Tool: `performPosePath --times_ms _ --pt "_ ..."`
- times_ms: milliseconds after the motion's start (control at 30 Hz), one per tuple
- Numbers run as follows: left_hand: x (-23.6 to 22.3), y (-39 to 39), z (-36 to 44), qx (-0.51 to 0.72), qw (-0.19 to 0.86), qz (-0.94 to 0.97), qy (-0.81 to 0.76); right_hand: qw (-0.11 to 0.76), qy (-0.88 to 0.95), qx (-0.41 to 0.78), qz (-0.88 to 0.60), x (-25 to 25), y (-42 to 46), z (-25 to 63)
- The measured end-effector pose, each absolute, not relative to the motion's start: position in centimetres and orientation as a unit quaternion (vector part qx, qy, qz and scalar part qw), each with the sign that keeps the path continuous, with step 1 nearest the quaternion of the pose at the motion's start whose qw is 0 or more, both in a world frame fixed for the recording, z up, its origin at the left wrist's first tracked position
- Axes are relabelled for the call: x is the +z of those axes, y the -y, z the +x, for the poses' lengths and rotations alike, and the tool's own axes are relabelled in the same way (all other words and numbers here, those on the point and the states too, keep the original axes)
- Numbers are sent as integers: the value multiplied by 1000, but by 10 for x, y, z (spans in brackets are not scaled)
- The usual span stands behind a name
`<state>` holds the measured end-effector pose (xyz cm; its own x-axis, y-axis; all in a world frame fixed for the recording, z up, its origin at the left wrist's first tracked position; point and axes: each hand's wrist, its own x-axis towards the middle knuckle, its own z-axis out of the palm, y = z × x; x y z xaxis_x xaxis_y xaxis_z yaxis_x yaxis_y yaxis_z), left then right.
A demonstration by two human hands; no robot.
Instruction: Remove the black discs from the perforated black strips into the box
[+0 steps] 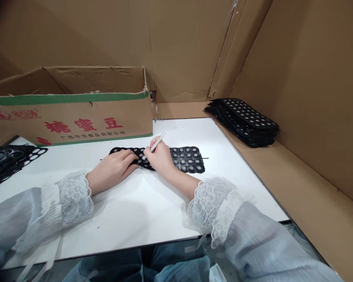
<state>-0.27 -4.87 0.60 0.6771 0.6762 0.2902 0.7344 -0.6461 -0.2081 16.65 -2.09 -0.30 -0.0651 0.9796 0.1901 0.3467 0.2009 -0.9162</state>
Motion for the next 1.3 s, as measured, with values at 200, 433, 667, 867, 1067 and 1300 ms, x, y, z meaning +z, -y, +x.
performPosePath --times_ms 200,433,667,867,1067,1300 --pt "1 46 -3 -65 253 -911 318 423 640 369 -525 -5 21 165" --pt "6 55 7 -29 289 -899 328 428 672 300 -525 -9 18 165" --pt "8 37 -2 -34 277 -928 249 419 666 302 -538 -9 15 164" --pt "17 40 -3 0 276 -926 257 423 665 303 -536 -8 14 163" --pt "12 46 5 -47 230 -912 337 411 630 362 -551 -6 14 163" --pt "10 40 -1 -89 214 -919 319 418 587 415 -556 -2 14 163"
